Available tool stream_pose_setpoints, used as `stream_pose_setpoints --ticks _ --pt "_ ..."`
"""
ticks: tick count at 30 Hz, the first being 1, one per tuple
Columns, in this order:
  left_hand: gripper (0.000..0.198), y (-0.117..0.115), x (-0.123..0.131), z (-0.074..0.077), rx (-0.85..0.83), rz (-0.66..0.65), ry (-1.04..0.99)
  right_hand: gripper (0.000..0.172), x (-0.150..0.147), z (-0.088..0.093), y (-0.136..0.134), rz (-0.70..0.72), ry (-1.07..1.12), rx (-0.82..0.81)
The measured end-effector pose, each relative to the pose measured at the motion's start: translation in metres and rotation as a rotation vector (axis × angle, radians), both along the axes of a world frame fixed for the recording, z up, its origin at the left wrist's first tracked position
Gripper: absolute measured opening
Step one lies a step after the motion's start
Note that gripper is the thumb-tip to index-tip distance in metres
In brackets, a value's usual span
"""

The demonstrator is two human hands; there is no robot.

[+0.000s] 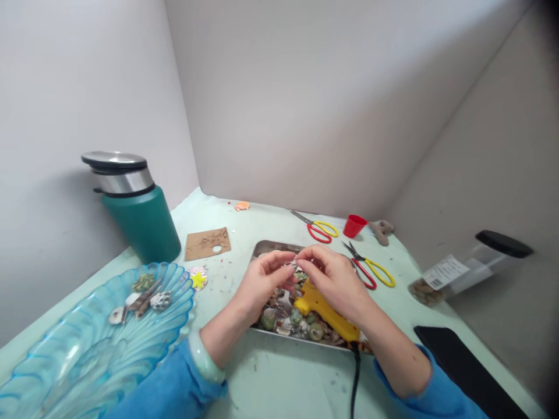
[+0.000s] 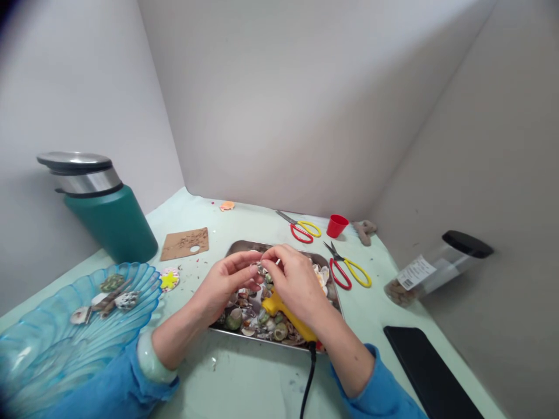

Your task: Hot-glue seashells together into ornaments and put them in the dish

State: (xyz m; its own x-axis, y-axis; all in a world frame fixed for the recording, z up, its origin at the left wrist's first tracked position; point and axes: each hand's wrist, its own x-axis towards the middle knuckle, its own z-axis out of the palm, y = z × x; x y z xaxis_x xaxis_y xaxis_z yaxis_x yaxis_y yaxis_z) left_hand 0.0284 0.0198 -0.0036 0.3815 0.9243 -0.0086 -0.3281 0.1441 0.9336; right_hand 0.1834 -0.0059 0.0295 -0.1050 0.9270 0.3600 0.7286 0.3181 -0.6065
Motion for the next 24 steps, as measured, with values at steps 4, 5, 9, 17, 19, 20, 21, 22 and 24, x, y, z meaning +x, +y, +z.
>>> stream_pose_setpoints --ticks 4,5,9,17,19,20,21,22,24 --pt "0.030 0.002 -0.001 -0.002 0.006 -0.017 -0.024 0.013 0.001 0.000 -0.001 0.034 0.003 0.004" --pt "0.028 0.002 -0.001 -0.002 0.006 -0.018 -0.025 0.013 0.001 -0.001 -0.001 0.044 0.004 0.002" --pt "0.027 0.003 -0.002 -0.004 0.008 -0.034 -0.026 0.014 0.000 -0.001 -0.001 0.072 0.011 0.002" --pt "0.033 0.005 -0.003 -0.001 -0.091 0.013 -0.121 0.017 0.009 0.015 -0.008 0.038 -0.191 -0.086" --pt "0.027 0.007 -0.003 -0.001 -0.127 0.060 -0.149 0.021 0.012 0.022 -0.014 -0.004 -0.389 -0.174" --pt "0.025 0.008 -0.003 -0.002 -0.142 0.081 -0.166 0.024 0.012 0.025 -0.017 -0.025 -0.498 -0.227" --pt "0.024 0.008 -0.003 -0.002 -0.153 0.098 -0.184 0.027 0.012 0.026 -0.019 -0.038 -0.605 -0.276" --pt "0.023 0.009 -0.003 -0.003 -0.161 0.111 -0.202 0.031 0.011 0.027 -0.021 -0.043 -0.699 -0.315" --pt "0.021 0.010 -0.004 -0.003 -0.171 0.128 -0.236 0.037 0.008 0.024 -0.022 -0.037 -0.825 -0.363"
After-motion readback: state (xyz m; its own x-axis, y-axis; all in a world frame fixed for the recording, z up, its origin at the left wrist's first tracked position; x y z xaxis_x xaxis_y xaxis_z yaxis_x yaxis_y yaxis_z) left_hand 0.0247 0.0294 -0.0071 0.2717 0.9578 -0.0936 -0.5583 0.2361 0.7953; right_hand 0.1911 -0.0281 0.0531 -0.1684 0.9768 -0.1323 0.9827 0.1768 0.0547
